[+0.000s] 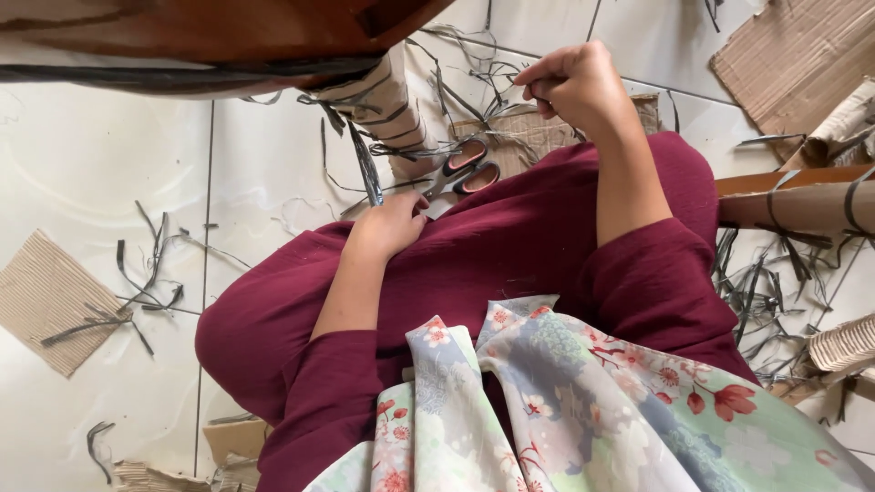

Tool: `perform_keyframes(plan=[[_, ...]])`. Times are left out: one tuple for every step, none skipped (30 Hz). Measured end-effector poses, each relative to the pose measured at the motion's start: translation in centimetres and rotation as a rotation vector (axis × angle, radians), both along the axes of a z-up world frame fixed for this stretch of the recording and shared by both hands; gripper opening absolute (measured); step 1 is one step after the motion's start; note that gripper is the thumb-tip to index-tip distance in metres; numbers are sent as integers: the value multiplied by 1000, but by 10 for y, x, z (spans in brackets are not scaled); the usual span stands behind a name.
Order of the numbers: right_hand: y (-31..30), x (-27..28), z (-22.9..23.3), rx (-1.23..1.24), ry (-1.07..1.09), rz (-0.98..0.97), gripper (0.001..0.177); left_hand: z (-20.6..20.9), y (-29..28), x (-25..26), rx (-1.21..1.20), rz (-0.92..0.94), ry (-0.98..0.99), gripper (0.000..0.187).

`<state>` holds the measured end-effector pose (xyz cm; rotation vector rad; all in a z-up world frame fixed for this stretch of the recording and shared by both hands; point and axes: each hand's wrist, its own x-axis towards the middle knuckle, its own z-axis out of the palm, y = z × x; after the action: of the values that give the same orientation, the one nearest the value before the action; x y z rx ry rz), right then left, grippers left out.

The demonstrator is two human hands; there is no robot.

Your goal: Wrapping the legs of a wooden chair with protective cardboard and securing it with plastic ties.

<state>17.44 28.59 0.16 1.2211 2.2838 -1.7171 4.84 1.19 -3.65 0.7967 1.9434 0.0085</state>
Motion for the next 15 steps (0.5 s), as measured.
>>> perform_keyframes(plan=[[0, -2, 1, 1, 1, 4, 26, -1, 0, -1, 1, 4, 1, 38], [-1, -2, 1, -63, 106, -12, 25, -1, -1, 0, 9, -1, 14, 38], [-2, -3, 1, -127, 211, -27, 26, -2, -2, 0, 17, -6, 28, 37], [-4, -4, 7, -129, 209, -24, 26, 3, 0, 0, 15, -2, 26, 37], [-7, -5, 12, -183, 251, 10, 24, 9, 1, 1, 80, -2, -10, 34], [-9, -6, 18, -237, 295, 45, 22, 15, 3, 1, 147, -1, -44, 31], [-11, -6, 20, -238, 295, 49, 22, 20, 4, 2, 146, 2, -43, 31], [-12, -5, 23, -282, 328, 111, 21, 25, 7, 2, 207, 39, -75, 30], [-12, -4, 26, -326, 360, 173, 20, 30, 9, 3, 269, 75, -107, 30], [-13, -4, 25, -323, 361, 175, 20, 28, 8, 3, 272, 76, -106, 30], [-13, -4, 24, -369, 365, 163, 19, 26, 8, 4, 311, 74, -92, 27], [-14, -4, 23, -416, 367, 150, 18, 24, 7, 4, 349, 72, -79, 25], [-14, -4, 23, -415, 367, 152, 18, 29, 6, 2, 351, 74, -78, 25], [-15, -4, 22, -412, 350, 133, 19, 35, 6, 0, 324, 81, -52, 27], [-15, -4, 21, -410, 332, 113, 21, 40, 5, -1, 297, 87, -26, 29]])
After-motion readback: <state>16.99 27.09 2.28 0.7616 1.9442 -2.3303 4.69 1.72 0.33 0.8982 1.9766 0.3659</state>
